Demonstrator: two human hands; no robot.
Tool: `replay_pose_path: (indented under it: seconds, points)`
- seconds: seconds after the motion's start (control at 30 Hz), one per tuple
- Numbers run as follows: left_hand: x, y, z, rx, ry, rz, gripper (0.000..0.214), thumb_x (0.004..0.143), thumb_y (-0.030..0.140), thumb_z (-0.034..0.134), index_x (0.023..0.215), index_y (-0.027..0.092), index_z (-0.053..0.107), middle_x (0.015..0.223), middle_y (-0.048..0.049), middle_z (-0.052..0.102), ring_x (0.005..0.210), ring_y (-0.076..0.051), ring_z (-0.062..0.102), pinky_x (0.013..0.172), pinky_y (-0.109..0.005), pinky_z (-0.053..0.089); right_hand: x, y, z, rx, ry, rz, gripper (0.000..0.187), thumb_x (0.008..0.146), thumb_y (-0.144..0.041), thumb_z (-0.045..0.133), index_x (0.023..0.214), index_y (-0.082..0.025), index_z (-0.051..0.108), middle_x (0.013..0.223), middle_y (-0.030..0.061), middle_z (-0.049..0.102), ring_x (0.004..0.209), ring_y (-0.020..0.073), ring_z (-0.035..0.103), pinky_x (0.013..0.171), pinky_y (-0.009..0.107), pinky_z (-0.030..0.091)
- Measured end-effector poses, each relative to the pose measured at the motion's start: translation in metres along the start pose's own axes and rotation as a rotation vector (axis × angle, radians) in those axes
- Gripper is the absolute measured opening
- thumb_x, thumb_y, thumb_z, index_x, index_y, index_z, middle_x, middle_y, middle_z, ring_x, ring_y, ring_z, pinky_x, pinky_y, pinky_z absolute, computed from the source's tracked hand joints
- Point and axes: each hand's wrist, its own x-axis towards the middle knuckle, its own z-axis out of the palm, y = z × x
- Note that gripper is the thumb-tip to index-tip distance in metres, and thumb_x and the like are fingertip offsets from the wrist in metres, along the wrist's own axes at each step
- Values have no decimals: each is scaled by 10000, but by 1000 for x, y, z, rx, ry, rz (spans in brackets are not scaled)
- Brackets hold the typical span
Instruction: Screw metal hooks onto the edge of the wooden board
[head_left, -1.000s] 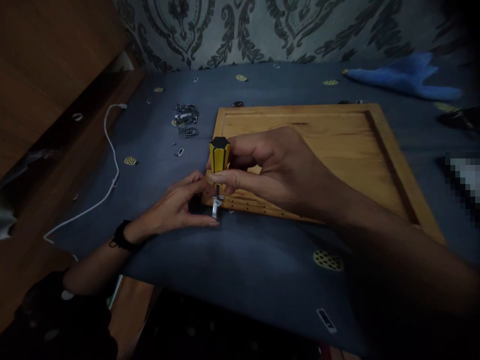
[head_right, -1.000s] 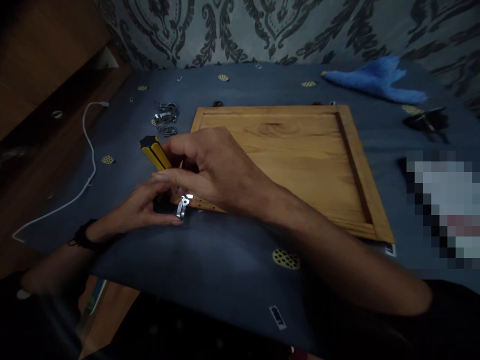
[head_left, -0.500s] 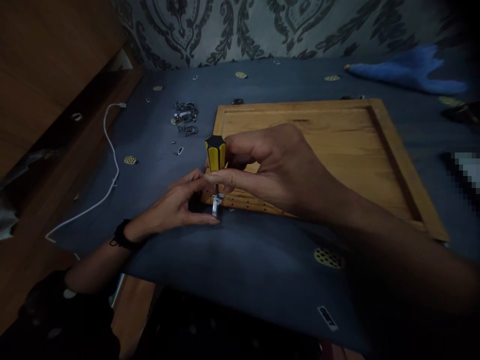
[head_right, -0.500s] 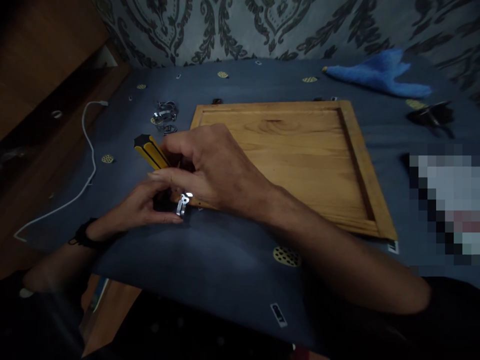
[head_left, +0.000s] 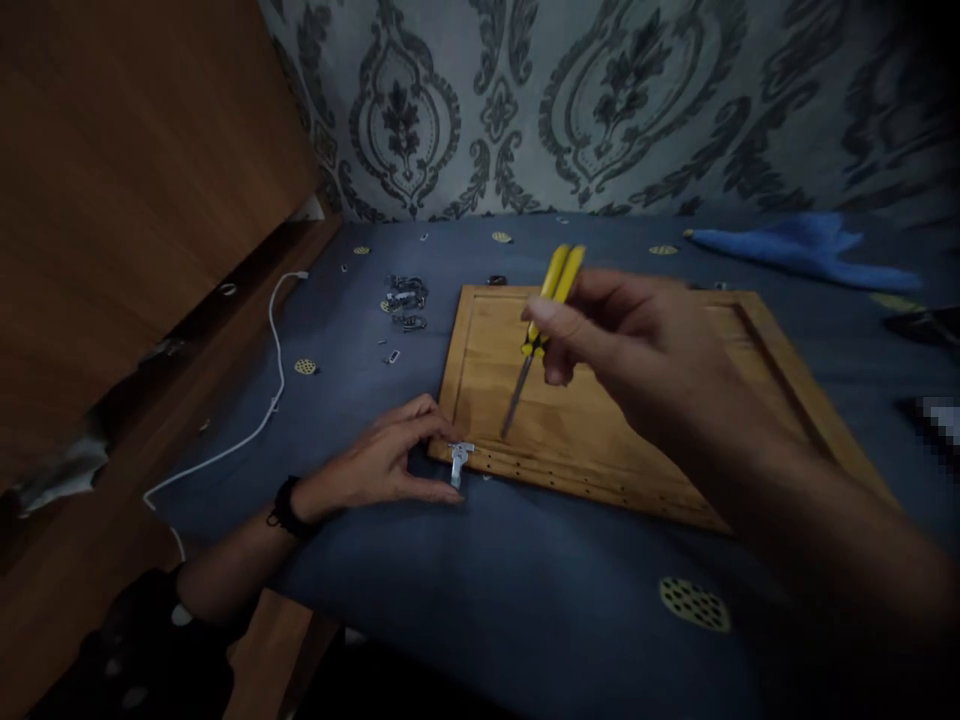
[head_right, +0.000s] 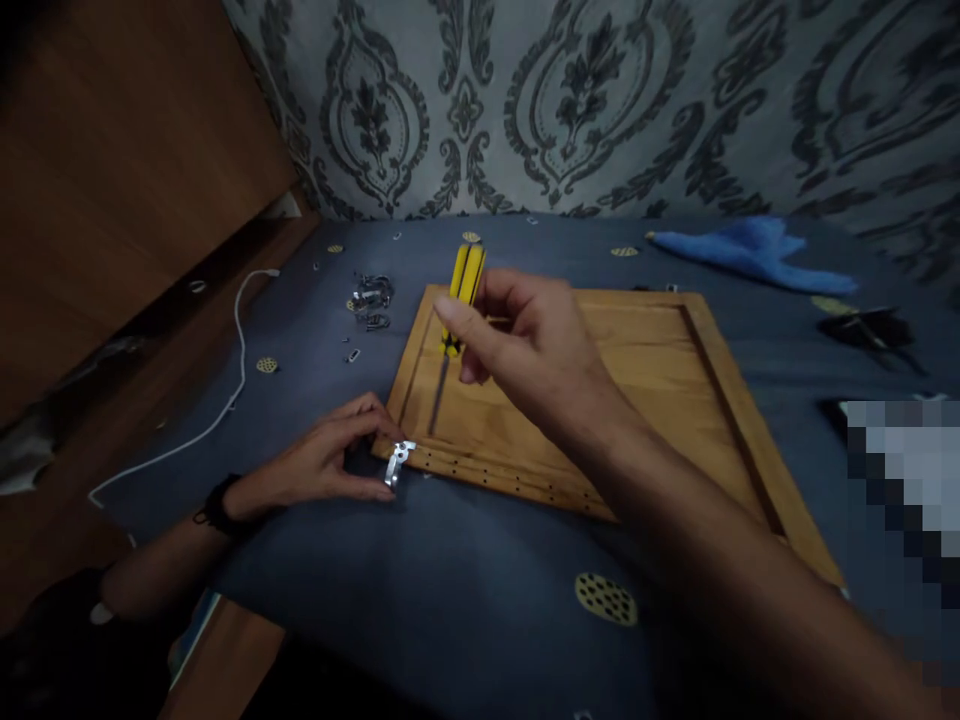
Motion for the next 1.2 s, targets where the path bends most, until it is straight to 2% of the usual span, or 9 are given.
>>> replay_pose_path:
  seconds: [0.1,0.2,0.27,0.37,0.43,0.57,0.67,0.93,1.2]
  points:
    - [1,-2,-4,-46,-14,-41,504,806,563,812,1148,218,680,1015,-30,586,872,-158,583,734,-276,496,11,31,0,-220,-148,70,405,920,-536,588,667,-229,512,545,-33,479,482,128,457,476,284,333]
    - [6,-12,-16,-9,124,-153,362,911,497,700,1133,212,668,995,-34,628,832,-148,612,684,-261,503,15,54,3,-401,-185,99,258,884,-424,595,736,-212,602,617,5,561,580,175,521,551,308,344]
    - [11,-24,-28,89,254,-203,229,953,378,624,1085,192,652,969,-41,639,853,-160,615,729,-284,504,13,61,5,-518,-192,135,198,852,-375,613,891,-191,676,672,33,617,630,213,565,582,321,346]
    - [19,-43,-46,233,381,-260,108,908,230,602,998,175,627,949,-44,627,848,-175,591,797,-331,491,6,62,7,-640,-200,179,370,861,-384,612,1169,-189,677,819,75,700,736,258,628,620,329,372]
    - [23,-54,-54,308,414,-285,94,876,188,611,968,173,621,922,-36,614,838,-182,587,810,-341,486,3,61,6,-683,-208,190,423,885,-398,599,1253,-195,650,885,87,726,789,272,650,642,334,392]
    - [29,-64,-58,405,394,-300,92,864,171,646,956,167,640,889,-28,610,822,-184,589,801,-332,484,-1,61,6,-704,-203,189,436,951,-424,549,1308,-181,613,965,98,746,864,282,683,691,346,431]
    - [31,-66,-57,470,362,-292,58,891,156,625,933,168,665,887,-34,616,823,-187,591,801,-329,476,-2,62,6,-704,-187,196,402,983,-432,517,1280,-185,627,994,99,756,899,284,699,716,350,444]
    - [25,-63,-55,591,339,-301,95,964,178,556,916,175,639,956,-67,630,906,-219,584,871,-347,473,-4,64,9,-708,-118,226,401,965,-428,541,1270,-199,662,1028,96,777,945,316,703,709,375,432]
    - [21,-59,-52,579,370,-326,101,975,175,505,924,177,591,1010,-101,622,926,-252,594,889,-384,473,-6,64,11,-673,-89,216,418,959,-414,555,1300,-196,659,991,89,783,938,315,704,764,395,467]
